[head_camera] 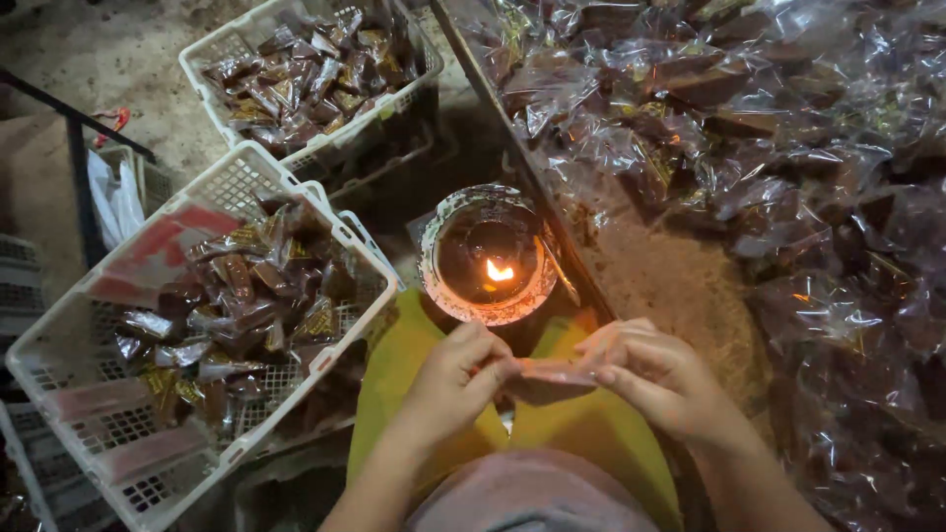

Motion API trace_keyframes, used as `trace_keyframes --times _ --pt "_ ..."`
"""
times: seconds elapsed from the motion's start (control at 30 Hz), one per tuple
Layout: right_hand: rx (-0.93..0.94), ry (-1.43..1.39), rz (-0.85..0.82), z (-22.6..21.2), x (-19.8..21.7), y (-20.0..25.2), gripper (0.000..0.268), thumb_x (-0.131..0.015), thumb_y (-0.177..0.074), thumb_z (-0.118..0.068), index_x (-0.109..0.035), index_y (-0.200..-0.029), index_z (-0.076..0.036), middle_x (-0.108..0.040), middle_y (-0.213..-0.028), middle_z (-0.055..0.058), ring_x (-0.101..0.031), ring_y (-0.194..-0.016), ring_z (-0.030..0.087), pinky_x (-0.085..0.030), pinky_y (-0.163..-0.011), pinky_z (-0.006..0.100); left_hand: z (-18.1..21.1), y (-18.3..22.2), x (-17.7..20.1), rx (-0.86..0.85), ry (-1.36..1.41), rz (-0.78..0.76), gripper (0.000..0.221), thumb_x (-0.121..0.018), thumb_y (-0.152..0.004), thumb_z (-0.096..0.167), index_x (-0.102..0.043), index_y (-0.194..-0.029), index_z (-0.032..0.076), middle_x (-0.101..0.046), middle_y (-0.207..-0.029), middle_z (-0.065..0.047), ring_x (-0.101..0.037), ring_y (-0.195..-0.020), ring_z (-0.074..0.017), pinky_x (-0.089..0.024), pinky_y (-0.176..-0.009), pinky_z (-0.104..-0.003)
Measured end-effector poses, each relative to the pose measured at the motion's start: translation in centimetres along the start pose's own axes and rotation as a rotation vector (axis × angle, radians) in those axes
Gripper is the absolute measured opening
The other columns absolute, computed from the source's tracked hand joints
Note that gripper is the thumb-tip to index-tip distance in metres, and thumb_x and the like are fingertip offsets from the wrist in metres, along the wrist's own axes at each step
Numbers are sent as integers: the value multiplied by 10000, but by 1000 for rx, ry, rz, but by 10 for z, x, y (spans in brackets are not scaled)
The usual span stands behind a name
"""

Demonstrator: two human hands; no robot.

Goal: Sealing plastic bags containing snacks using a candle flame

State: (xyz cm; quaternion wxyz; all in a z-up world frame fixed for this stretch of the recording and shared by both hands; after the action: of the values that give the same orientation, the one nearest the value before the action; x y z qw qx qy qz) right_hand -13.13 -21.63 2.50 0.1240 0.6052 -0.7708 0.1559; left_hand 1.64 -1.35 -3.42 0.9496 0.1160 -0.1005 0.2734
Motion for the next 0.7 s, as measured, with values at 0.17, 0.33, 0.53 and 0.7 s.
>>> trace_keyframes --times 0.17,0.33,0.53,0.7 --pt "-289 -50 189 16 -44 1 202 -661 -944 -222 -806 -878 -97 -801 -886 3 -710 -885 126 -534 -854 277 6 6 -28 -299 -161 209 485 -798 -850 296 -658 -1277 115 -636 -1242 -90 -589 -1237 -298 -357 -1092 -474" --pt "-145 97 234 -6 -55 -7 135 -696 -929 -237 -818 -899 -187 -806 -876 -61 -688 -872 90 -459 -891 268 -25 2 -48 -242 -28 177 198 -684 -878 107 -661 -1072 79 -689 -1073 -120 -601 -1219 -360 -495 -1006 -443" --pt "-142 27 88 46 -74 -21 415 -872 -770 -247 -785 -1164 -152 -771 -1030 6 -617 -1060 140 -444 -978 278 -73 1 -63 48 528 -10 154 -506 -939 -13 -613 -922 97 -524 -796 -44 -527 -514 -130 -443 -458 -281" --pt "-644 -408 254 134 -120 -41 203 -829 -890 -217 -820 -923 -17 -709 -810 69 -562 -730 153 -519 -667 313 -74 -8 -62 666 399 -191 486 -655 -874 523 -650 -1241 204 -711 -938 -210 -680 -653 -246 -548 -561 -373"
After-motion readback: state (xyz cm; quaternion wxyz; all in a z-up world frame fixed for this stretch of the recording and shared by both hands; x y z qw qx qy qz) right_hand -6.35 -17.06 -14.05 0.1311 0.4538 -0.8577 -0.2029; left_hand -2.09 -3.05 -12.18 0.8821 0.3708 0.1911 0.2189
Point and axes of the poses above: each hand's wrist, its own y-axis away from the middle knuckle, its own x-axis out of the back of the hand, z = x × y, the point moved 2 cm from there along -y, towards the middle knuckle
